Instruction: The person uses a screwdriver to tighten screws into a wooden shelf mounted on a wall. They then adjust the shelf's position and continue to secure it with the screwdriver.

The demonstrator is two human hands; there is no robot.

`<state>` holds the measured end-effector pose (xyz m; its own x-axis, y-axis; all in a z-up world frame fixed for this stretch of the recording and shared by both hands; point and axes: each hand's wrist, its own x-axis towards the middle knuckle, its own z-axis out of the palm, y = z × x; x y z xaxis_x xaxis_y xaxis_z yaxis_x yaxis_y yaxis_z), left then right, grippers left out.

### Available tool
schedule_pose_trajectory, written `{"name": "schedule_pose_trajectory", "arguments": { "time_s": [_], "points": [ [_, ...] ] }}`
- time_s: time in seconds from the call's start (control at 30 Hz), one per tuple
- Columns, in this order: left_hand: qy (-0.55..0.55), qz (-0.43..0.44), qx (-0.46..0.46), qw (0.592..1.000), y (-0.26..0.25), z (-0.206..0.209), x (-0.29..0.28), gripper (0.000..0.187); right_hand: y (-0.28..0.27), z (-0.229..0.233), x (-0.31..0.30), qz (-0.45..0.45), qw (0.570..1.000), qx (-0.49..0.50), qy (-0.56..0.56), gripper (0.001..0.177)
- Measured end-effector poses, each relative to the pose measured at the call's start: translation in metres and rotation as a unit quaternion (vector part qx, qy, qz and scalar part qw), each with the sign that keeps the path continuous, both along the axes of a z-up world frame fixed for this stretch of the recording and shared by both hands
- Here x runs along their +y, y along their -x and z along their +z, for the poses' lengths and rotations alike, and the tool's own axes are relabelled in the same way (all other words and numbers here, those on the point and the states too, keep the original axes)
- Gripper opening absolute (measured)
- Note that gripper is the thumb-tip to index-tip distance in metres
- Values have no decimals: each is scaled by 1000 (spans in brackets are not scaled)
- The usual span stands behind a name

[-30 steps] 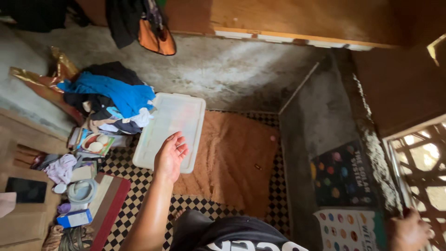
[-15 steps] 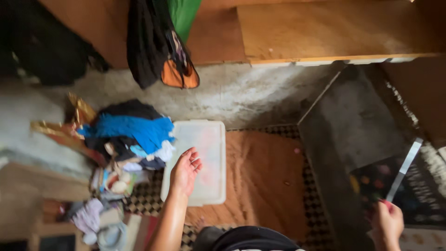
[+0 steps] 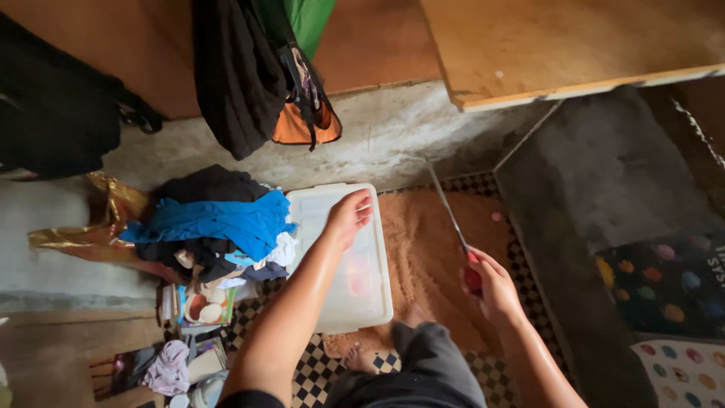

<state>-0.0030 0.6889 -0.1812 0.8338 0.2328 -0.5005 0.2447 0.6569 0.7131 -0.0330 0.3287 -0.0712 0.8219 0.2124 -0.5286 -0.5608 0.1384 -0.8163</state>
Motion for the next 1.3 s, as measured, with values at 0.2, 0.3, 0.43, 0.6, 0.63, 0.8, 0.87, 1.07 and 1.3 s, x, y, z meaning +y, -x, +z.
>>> {"name": "schedule_pose_trajectory", "arguments": {
  "time_s": [0.2,0.3,0.43,0.6,0.63,0.8,0.87,1.07,1.3],
  "points": [
    [-50,-99,16,994,-102,-30,-19,43,-58,16,73,21,998,29,-55,47],
    [-42,-71,18,996,-162,-43,-11,43,-97,11,103,58,994,13,-91,46],
    [-17,-6,-6,1000,-245,-68,3,42,-145,0,129,100,991,22,-88,46],
    [-31,21,-23,999,-322,-98,24,44,-192,-13,152,116,989,17,-92,48],
    [-28,26,-20,999,-327,-104,25,46,-198,-15,154,117,988,24,-96,49],
    [-11,54,-30,998,-350,-104,41,58,-213,-17,170,109,988,34,-104,51],
    [-23,63,-23,997,-355,-100,48,58,-214,-17,174,112,987,36,-109,51],
    [-31,54,-49,997,-356,-91,53,60,-207,-20,181,93,993,18,-75,52],
    [-14,32,-73,997,-344,-66,51,66,-202,-20,181,83,995,20,-58,52]
  ]
}}
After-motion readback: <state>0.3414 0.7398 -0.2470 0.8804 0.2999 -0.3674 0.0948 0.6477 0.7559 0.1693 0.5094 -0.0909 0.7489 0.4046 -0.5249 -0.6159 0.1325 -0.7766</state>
